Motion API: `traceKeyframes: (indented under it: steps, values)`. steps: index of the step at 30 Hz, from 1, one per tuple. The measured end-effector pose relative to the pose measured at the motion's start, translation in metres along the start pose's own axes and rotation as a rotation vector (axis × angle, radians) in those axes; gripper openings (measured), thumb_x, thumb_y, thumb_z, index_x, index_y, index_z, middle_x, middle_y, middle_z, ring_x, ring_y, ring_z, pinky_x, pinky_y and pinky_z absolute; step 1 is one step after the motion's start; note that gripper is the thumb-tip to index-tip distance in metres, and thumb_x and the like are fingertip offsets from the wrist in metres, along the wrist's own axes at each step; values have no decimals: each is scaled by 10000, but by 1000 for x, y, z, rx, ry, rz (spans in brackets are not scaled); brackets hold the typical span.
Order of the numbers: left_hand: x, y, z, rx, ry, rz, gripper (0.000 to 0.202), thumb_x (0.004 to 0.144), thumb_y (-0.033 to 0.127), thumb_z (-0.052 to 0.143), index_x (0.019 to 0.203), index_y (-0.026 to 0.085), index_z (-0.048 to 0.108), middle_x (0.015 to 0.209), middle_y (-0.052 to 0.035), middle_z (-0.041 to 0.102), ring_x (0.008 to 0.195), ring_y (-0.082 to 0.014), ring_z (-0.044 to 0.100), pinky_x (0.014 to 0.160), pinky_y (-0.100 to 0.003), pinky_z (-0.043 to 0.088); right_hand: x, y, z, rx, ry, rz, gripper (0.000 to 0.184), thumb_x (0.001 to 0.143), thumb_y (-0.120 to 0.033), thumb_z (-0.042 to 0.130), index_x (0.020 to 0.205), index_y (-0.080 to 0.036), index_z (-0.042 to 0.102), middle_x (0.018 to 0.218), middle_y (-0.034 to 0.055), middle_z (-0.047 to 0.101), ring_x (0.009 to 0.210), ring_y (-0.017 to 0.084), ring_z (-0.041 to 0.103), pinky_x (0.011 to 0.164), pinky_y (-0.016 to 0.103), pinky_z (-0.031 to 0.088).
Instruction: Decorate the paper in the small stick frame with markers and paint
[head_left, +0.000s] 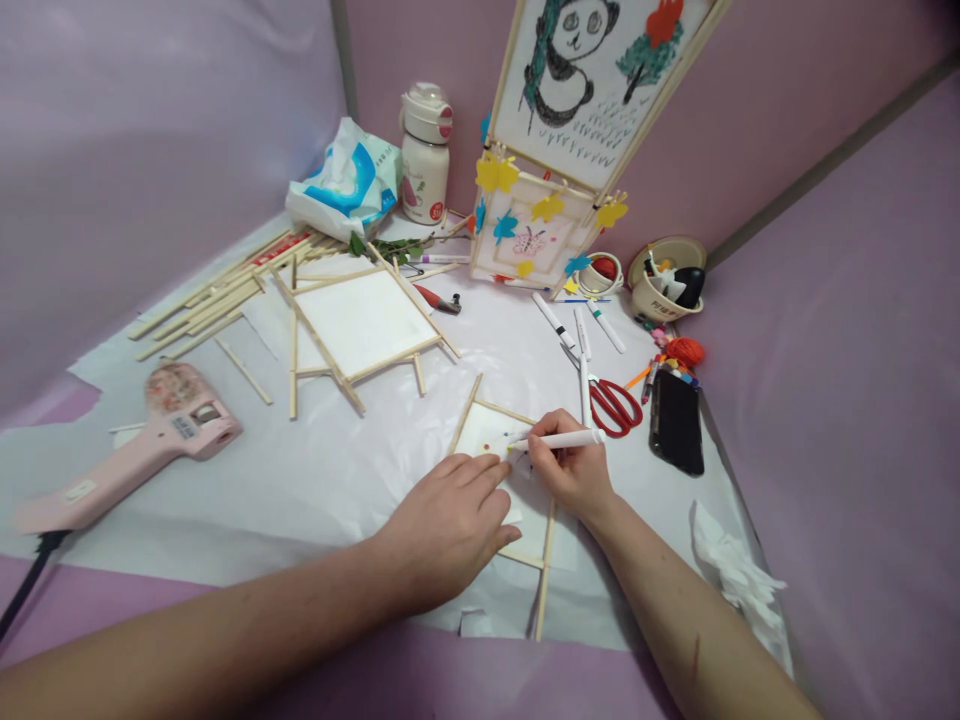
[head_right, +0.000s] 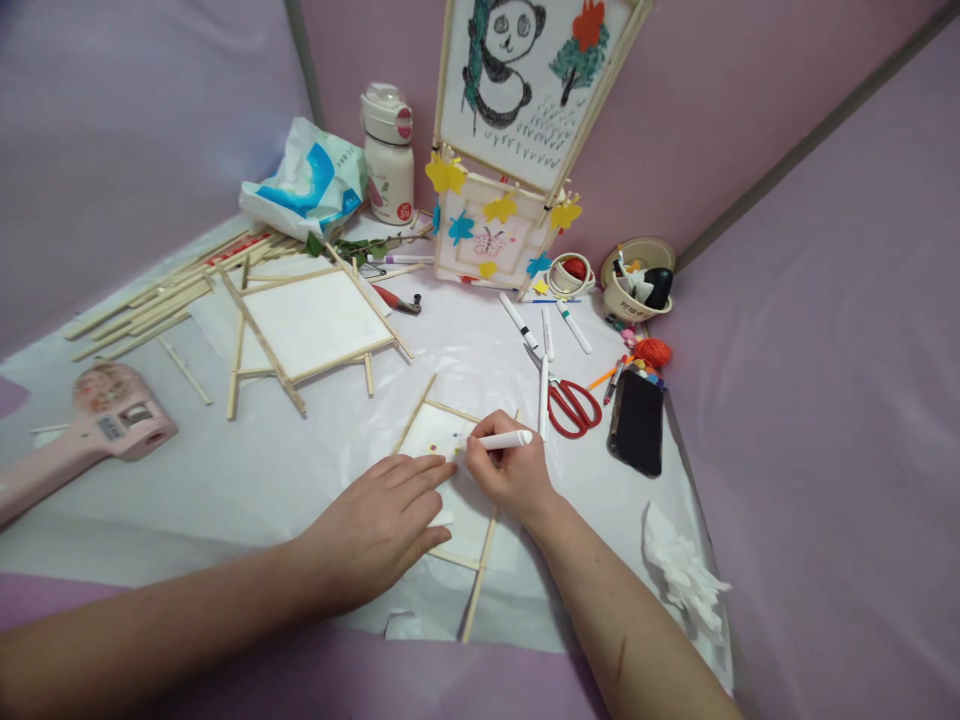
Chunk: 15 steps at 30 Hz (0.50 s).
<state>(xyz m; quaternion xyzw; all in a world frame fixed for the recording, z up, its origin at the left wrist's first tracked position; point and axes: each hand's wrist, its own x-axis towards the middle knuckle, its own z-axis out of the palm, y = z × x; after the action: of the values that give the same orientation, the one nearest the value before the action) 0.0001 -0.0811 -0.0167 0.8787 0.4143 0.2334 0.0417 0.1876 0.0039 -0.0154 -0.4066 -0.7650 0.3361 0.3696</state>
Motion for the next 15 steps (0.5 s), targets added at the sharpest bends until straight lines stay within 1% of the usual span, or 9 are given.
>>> traceKeyframes:
  steps: [8, 15]
  values:
    - [1, 0, 1, 4, 9, -3, 316, 1005, 344, 481, 840, 125, 639, 1214, -166, 666, 1184, -321, 584, 973, -453, 437, 1, 1, 1, -6, -5, 21, 128, 870, -258, 587, 758, -206, 551, 564, -57, 474, 468, 92, 399, 449, 234, 313]
    - [0, 0, 0, 1, 4, -1, 324, 1010, 342, 469, 843, 124, 642, 1214, -166, 668, 1191, -320, 580, 974, -453, 441, 1, -2, 2, -19, -13, 13, 122, 862, -259, 589, 758, -203, 559, 566, -52, 480, 465, 93, 398, 447, 233, 315]
